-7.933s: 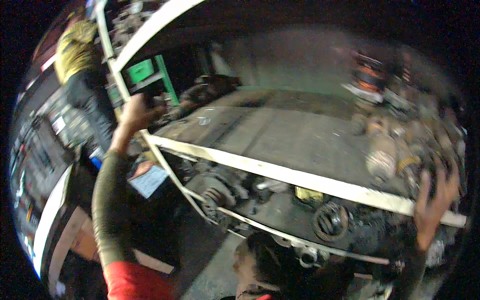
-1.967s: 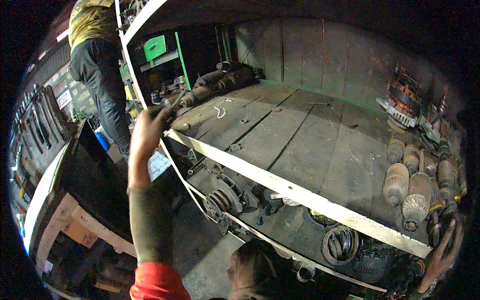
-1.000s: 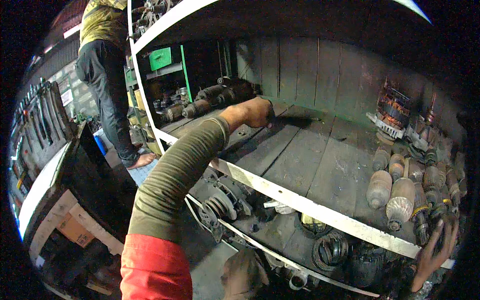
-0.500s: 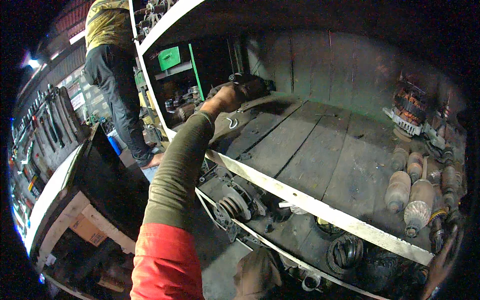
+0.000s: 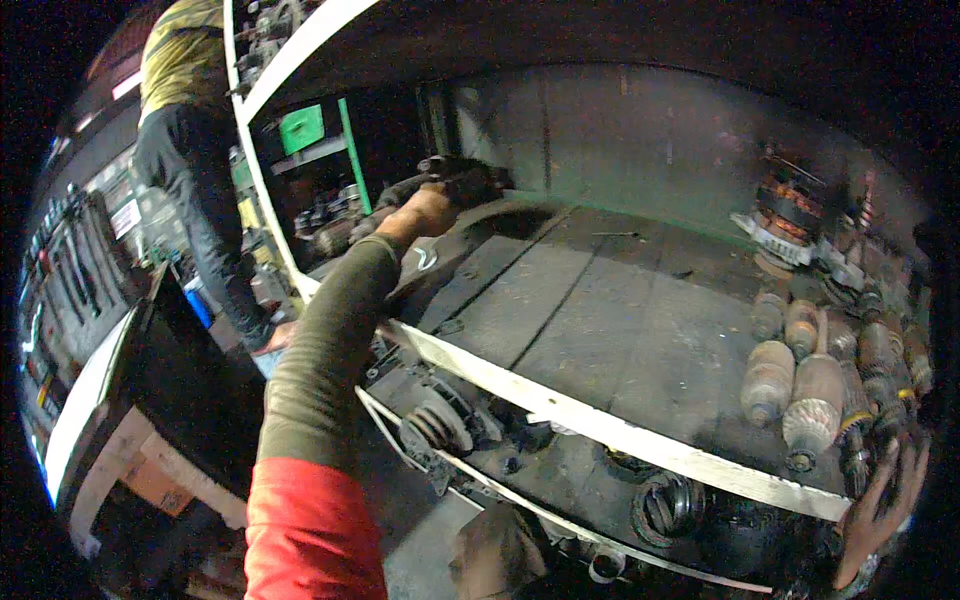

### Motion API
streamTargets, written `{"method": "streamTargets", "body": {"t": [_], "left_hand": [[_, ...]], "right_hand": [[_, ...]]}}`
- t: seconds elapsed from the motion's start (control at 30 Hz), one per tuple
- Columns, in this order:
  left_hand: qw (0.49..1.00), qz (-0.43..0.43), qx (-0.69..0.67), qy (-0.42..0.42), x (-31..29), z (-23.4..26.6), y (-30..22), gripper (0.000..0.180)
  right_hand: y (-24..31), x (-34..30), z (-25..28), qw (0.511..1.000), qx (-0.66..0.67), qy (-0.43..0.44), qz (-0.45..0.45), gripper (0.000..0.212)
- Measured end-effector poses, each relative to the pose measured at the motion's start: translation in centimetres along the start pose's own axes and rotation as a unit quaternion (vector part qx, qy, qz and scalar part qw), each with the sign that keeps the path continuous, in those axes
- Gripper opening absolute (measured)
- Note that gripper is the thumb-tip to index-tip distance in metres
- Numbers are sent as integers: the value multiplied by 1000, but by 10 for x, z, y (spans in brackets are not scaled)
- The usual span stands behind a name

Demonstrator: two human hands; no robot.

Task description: The person sorts through various used automotive parts on a metal shelf, picking up and inspecting items such as alternators, starter motors, and shock absorbers. They move parts around, examine them closely, and place them back on the shelf.

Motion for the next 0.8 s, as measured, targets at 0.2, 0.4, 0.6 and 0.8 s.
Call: {"method": "streamTargets", "body": {"t": [0.2, 0.4, 0.6, 0.8], "left_hand": [[987, -135, -84, 23, 98, 63, -111, 18], [970, -119, -211, 32, 169, 90, -195, 16], [980, -35, -196, -15, 171, 79, -207, 21], [966, 113, -233, 15, 181, 59, -198, 18]], "right_hand": [[20, 15, 21, 998, 32, -37, -45, 29], [13, 20, 16, 995, 66, -25, -73, 31], [47, 46, 44, 992, 119, -45, -7, 26], [88, 67, 84, 988, 125, -85, 46, 22]]}}
Point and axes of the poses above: each hand's wrist, its own x-axis towards the middle knuckle, its own z-axis out of the back of the hand, y = z × x, the point moved 7 cm from there along x, towards the middle knuckle, and after that the axes turned 9 degrees about y, right-handed, at the moved point
